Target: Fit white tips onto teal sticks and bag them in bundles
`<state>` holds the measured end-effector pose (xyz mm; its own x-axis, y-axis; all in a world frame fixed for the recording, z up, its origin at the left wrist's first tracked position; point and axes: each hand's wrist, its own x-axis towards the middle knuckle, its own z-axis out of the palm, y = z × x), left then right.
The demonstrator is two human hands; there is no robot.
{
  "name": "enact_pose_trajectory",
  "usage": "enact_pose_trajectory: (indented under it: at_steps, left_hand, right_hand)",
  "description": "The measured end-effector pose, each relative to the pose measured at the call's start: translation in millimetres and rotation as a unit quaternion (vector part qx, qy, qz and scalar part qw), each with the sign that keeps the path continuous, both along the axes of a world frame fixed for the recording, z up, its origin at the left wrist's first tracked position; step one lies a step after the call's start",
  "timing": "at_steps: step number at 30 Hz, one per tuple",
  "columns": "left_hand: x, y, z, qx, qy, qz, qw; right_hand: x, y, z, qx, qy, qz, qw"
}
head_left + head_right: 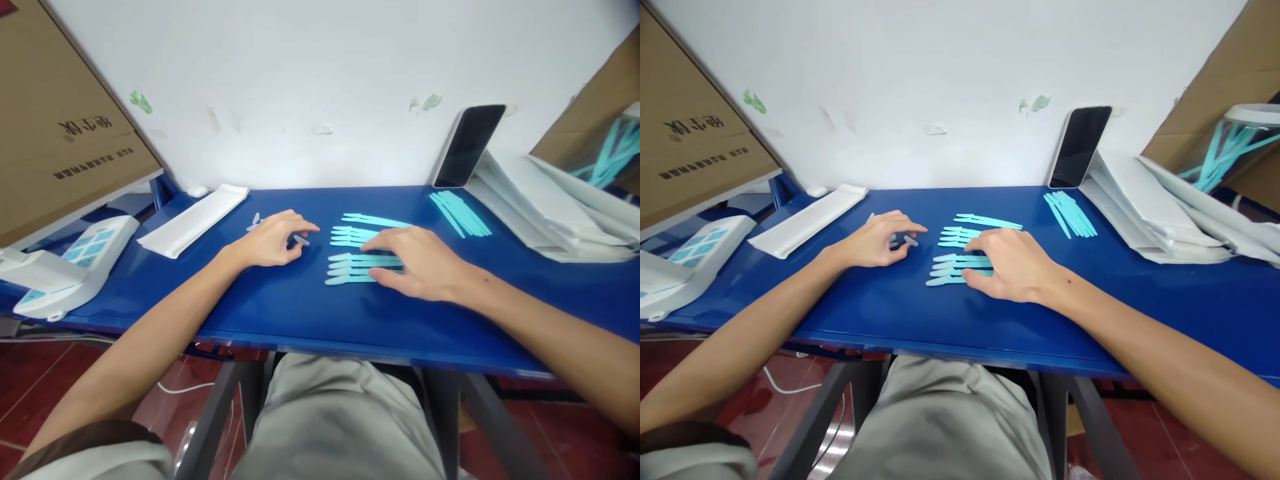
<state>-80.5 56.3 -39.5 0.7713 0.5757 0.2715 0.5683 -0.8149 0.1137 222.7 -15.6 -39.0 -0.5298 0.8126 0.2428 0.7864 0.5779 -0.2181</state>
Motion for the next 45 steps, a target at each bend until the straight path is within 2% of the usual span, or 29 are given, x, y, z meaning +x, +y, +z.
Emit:
enact_pose_trajectory:
  at_steps: [4,7,12,20,26,33,40,45]
  left_hand:
    - [-6.5,1.5,6.3,0.042,0.045,0.017,0.998]
    - [-9.6,3.4,8.2,0.053,0.064,0.030,0.996]
    - [-7.5,7.3,5.9,0.024,0.096,0.008,0.995]
    - [-1.8,6.0,1.8,-0.015,0.081,0.038,0.996]
    - [0.8,7.7,-5.6,0.000,0.065,0.029,0.997]
    - [2.0,5.4,-6.4,-0.018,0.028,-0.002,0.999]
    - [7.6,-2.7,-4.6,-0.010,-0.035,-0.013,0.999]
    - [10.4,-6.7,-1.8,0.018,-0.074,-0.003,0.997]
  right_hand:
    - [-0.6,5.2,-4.7,0.008,-0.001,-0.022,1.000]
    - [2.5,11.9,-8.6,0.011,-0.007,0.000,1.000]
    - [10.0,22.9,-10.8,0.011,-0.046,0.047,0.998]
    - [10.7,31.8,-7.9,0.028,-0.084,0.031,0.996]
    - [8.5,32.1,-5.0,0.034,-0.121,0.036,0.991]
    - [8.5,28.5,-1.2,0.056,-0.157,0.045,0.985]
    - [9.7,22.2,1.5,0.094,-0.065,0.010,0.993]
    - [8.9,21.9,-2.5,0.053,0.014,0.026,0.998]
